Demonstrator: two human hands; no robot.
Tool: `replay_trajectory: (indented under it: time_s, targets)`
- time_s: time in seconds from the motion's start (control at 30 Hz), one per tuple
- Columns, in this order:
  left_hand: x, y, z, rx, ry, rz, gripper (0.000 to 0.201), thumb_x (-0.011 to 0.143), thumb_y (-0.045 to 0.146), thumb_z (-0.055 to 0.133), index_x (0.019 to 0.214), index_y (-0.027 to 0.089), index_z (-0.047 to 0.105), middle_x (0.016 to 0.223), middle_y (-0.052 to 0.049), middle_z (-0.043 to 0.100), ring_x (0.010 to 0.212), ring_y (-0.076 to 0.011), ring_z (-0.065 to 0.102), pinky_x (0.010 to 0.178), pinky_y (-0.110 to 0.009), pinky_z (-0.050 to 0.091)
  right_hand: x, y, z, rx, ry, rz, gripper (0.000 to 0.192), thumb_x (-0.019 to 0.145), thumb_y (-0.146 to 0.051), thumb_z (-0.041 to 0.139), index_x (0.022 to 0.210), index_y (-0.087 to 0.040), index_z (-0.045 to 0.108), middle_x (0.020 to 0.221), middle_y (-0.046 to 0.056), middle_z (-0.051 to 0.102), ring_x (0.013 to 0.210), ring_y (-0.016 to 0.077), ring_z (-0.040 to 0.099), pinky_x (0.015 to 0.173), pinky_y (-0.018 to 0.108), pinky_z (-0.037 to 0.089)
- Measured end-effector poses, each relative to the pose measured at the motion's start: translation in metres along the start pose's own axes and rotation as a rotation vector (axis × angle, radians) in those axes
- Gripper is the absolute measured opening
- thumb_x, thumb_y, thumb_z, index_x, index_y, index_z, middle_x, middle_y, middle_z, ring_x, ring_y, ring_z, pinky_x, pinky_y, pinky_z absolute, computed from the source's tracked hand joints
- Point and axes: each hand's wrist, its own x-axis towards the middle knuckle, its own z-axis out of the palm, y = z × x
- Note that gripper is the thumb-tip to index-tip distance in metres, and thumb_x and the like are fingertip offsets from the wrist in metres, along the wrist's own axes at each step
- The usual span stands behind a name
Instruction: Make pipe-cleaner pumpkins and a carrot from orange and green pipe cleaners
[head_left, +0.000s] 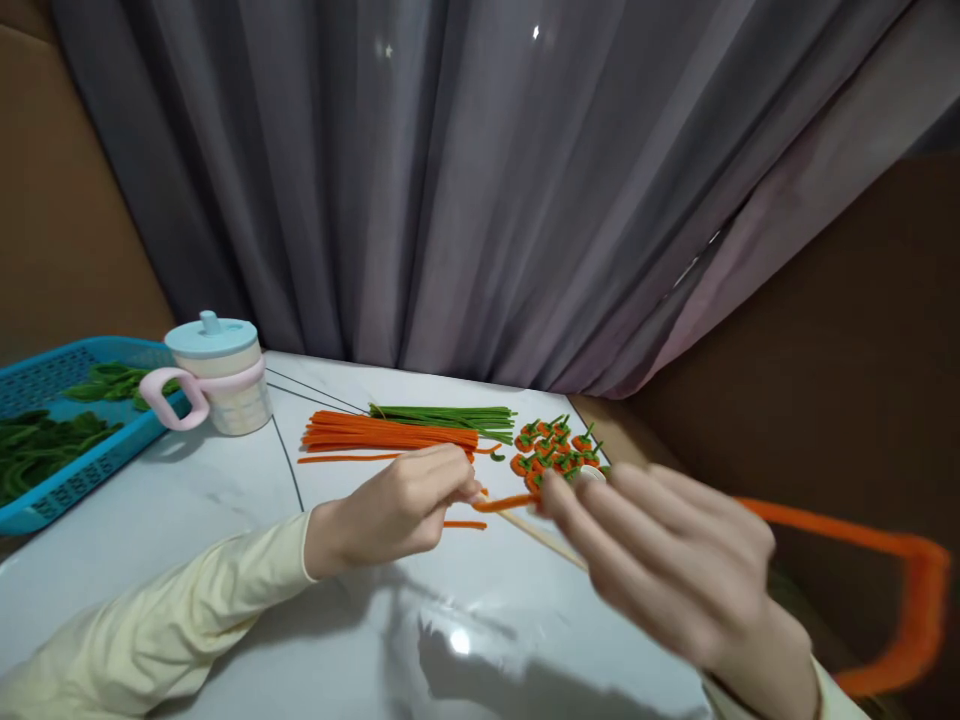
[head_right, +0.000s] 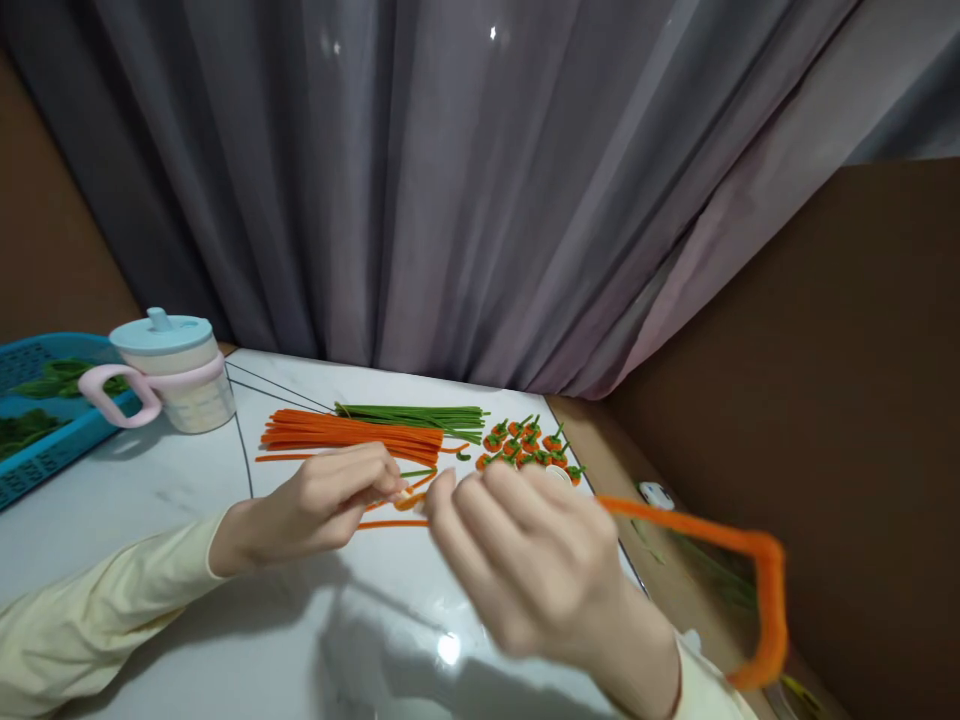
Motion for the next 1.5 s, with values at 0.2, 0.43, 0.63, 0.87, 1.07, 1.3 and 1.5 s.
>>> replay_trajectory:
  time_s: [0.2, 0.43, 0.63, 0.87, 1.07, 1.3, 1.5]
  targets:
    - [0.007, 0.01, -0.006, -0.374, -0.089, -0.032, 0.023, 0.083, -0.001, 0.041, 0.073, 0.016, 0.053, 0.069, -0.006, 0.065, 0.062, -0.0133, 0.061, 0.055, -0.023, 0.05, -0.007, 0.026, 0.035, 0.389, 0.006, 0.283, 0.028, 0.091, -0.008, 0.038, 0.077, -0.017, 0.061, 0.058, 0.001, 0.06, 0.049, 0.0096, 0.05, 0.048, 0.023, 0.036]
    - [0.0, 0.009, 0.0, -0.674, 0.023, -0.296, 0.016, 0.086, 0.012, 0.053, 0.07, 0.015, 0.057, 0.069, -0.006, 0.064, 0.059, -0.0132, 0.058, 0.05, -0.024, 0.05, -0.011, 0.015, 0.051, 0.562, 0.036, 0.61, 0.027, 0.091, -0.018, 0.047, 0.068, -0.016, 0.061, 0.053, -0.001, 0.056, 0.045, 0.0083, 0.047, 0.045, 0.02, 0.035]
    - [0.001, 0.014, 0.001, -0.787, 0.107, -0.373, 0.013, 0.087, 0.021, 0.057, 0.076, 0.015, 0.057, 0.069, -0.005, 0.061, 0.057, -0.0117, 0.057, 0.048, -0.022, 0.048, -0.015, 0.005, 0.065, 0.65, 0.078, 0.751, 0.025, 0.089, -0.019, 0.05, 0.067, -0.014, 0.061, 0.048, -0.002, 0.051, 0.041, 0.0074, 0.043, 0.044, 0.019, 0.034]
    - [0.002, 0.018, -0.001, -0.839, 0.193, -0.389, 0.016, 0.085, 0.023, 0.062, 0.094, 0.02, 0.049, 0.071, 0.0, 0.06, 0.058, -0.0097, 0.059, 0.051, -0.018, 0.05, -0.012, -0.006, 0.078, 0.693, 0.06, 0.776, 0.028, 0.089, -0.02, 0.049, 0.062, -0.016, 0.057, 0.047, -0.004, 0.044, 0.041, 0.0071, 0.039, 0.045, 0.019, 0.032]
    - [-0.001, 0.016, 0.002, -0.723, 0.28, -0.236, 0.014, 0.087, 0.017, 0.059, 0.097, 0.021, 0.049, 0.075, 0.0, 0.058, 0.064, -0.0103, 0.06, 0.056, -0.019, 0.053, -0.011, -0.009, 0.083, 0.819, -0.052, 0.84, 0.037, 0.088, -0.026, 0.048, 0.053, -0.016, 0.051, 0.045, -0.004, 0.041, 0.043, 0.0072, 0.036, 0.046, 0.02, 0.028]
    - [-0.001, 0.013, -0.004, -0.348, 0.269, 0.094, 0.035, 0.086, -0.001, 0.047, 0.115, 0.017, 0.056, 0.079, -0.006, 0.065, 0.068, -0.0131, 0.062, 0.062, -0.025, 0.053, -0.007, -0.021, 0.082, 1.048, -0.207, 0.899, 0.035, 0.086, -0.033, 0.049, 0.057, -0.014, 0.059, 0.045, -0.003, 0.043, 0.046, 0.008, 0.037, 0.046, 0.021, 0.028]
    - [0.002, 0.017, -0.017, -0.035, 0.261, 0.202, 0.038, 0.086, -0.002, 0.044, 0.116, 0.015, 0.06, 0.081, -0.009, 0.068, 0.073, -0.0147, 0.063, 0.064, -0.025, 0.053, -0.006, -0.034, 0.073, 1.122, -0.273, 0.851, 0.038, 0.085, -0.031, 0.047, 0.051, -0.015, 0.05, 0.045, -0.005, 0.031, 0.044, 0.0068, 0.028, 0.043, 0.021, 0.022]
